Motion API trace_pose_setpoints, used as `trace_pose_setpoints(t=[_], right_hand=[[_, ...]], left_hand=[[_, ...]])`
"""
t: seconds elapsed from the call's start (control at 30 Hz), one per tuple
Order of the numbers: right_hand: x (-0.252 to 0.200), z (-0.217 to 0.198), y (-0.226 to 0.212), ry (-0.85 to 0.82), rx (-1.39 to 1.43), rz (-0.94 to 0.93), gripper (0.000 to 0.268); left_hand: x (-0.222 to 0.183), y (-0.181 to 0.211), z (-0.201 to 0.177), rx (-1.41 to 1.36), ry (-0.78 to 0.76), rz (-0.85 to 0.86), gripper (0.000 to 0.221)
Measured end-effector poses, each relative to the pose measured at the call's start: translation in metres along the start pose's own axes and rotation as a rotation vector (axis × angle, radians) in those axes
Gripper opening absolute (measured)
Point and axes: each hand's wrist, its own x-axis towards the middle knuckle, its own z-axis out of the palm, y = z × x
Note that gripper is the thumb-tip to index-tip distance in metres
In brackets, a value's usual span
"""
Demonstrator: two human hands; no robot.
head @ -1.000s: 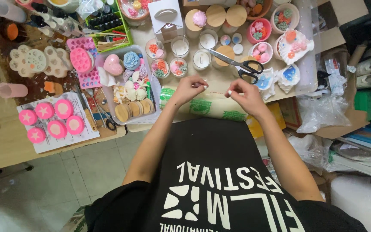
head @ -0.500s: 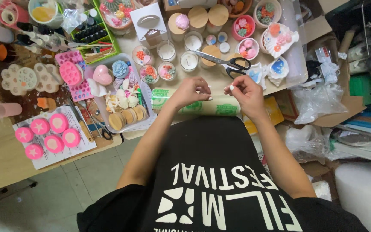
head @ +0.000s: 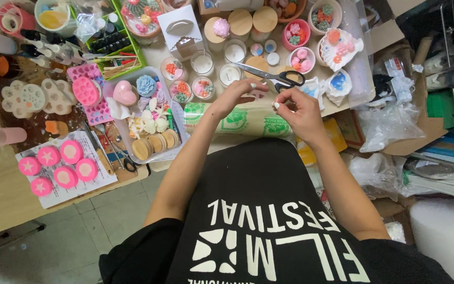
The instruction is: Arranging and attaching small wax decorations like stars and shells onto candle pieces at a workbench.
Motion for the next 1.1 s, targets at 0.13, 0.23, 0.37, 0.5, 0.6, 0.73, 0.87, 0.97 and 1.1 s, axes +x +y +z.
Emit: trace_pose_setpoints(t=[0.13, 0.23, 0.37, 0.5, 0.6, 0.73, 0.87, 0.97, 1.1], right_hand=[[0.005, -0.002, 0.007, 0.004, 0.012, 0.049, 0.006], [0.008, -0.004, 0.011, -0.001, 0.093, 0.043, 0.006], [0.013, -0.006, 0.019, 0.015, 0.145, 0.086, 0.006], [0.02, -0.006, 0.022, 0.003, 0.212, 0.083, 0.007], [0.027, -0.007, 0.026, -0.018, 0.228, 0.067, 0.006], [0.038, -0.01, 0.039, -0.006, 0.249, 0.089, 0.006], [0.053, -0.01, 0.058, 0.008, 0.281, 0.099, 0.006], [0.062, -0.009, 0.078, 0.004, 0.268, 0.102, 0.008], [0.066, -0.006, 0.109, 0.004, 0.305, 0.161, 0.009]], left_hand=[[0.022, -0.027, 0.003, -0.104, -0.095, -0.085, 0.042], [0.027, -0.043, 0.002, -0.15, -0.157, -0.134, 0.046], [0.018, -0.032, 0.007, -0.148, -0.207, -0.117, 0.057], [0.018, -0.037, 0.004, -0.147, -0.221, -0.088, 0.066], [0.011, -0.026, 0.007, -0.136, -0.228, -0.097, 0.07], [0.005, -0.02, 0.012, -0.141, -0.231, -0.097, 0.068], [0.009, -0.033, 0.012, 0.064, -0.223, -0.007, 0.064], [0.008, -0.038, 0.018, 0.11, -0.21, 0.037, 0.076], [0.005, -0.041, 0.023, 0.085, -0.161, 0.085, 0.092]])
